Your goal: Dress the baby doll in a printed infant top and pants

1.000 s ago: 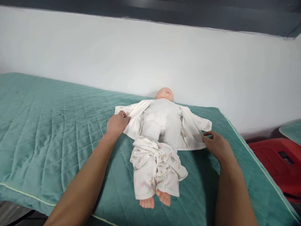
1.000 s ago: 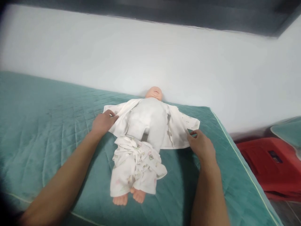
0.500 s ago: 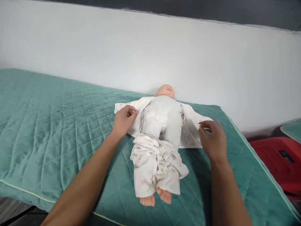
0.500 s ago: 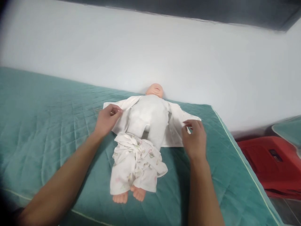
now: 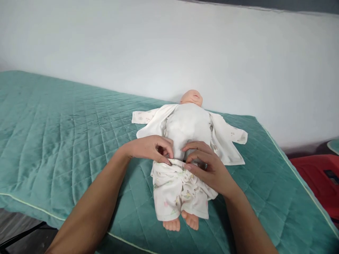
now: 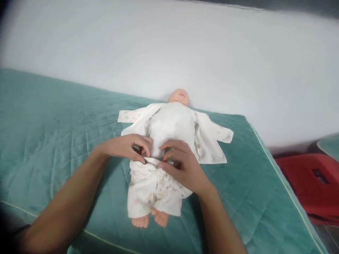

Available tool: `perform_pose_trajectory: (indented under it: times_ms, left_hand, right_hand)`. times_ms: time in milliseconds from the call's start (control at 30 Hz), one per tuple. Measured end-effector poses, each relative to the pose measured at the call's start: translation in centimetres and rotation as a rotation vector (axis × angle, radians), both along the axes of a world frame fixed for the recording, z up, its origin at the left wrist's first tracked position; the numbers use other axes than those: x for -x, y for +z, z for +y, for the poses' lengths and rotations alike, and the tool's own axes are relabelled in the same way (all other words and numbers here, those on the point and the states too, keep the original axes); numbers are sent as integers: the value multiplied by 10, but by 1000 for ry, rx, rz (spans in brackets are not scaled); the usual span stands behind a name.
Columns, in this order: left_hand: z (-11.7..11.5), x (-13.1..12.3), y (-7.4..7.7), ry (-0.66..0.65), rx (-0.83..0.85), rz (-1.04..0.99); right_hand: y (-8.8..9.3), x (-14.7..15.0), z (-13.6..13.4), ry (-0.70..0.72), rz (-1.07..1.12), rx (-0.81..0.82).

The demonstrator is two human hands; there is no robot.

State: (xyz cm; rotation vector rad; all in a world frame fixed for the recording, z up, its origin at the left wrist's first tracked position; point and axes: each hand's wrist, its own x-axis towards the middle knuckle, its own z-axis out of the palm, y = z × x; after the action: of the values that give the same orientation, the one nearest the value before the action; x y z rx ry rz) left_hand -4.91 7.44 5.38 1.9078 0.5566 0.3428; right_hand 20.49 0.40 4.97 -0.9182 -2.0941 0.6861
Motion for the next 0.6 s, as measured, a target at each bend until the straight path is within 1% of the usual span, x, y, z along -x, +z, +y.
perform_pose_trajectory:
  times_ms: [133, 267, 400, 600]
  left_hand:
    - [-1, -1, 0, -45, 6, -15]
    - [-1, -2, -2, -47, 24, -72]
    - [-4, -2, -5, 43, 65, -94]
    - [-10, -9, -9, 177, 107, -190]
  right_hand:
    - [2, -1, 0, 79, -43, 56]
    - [4, -2, -2, 138, -64, 122]
    - [4, -6, -3, 197, -13, 199]
    - [2, -14, -2, 225, 182, 431]
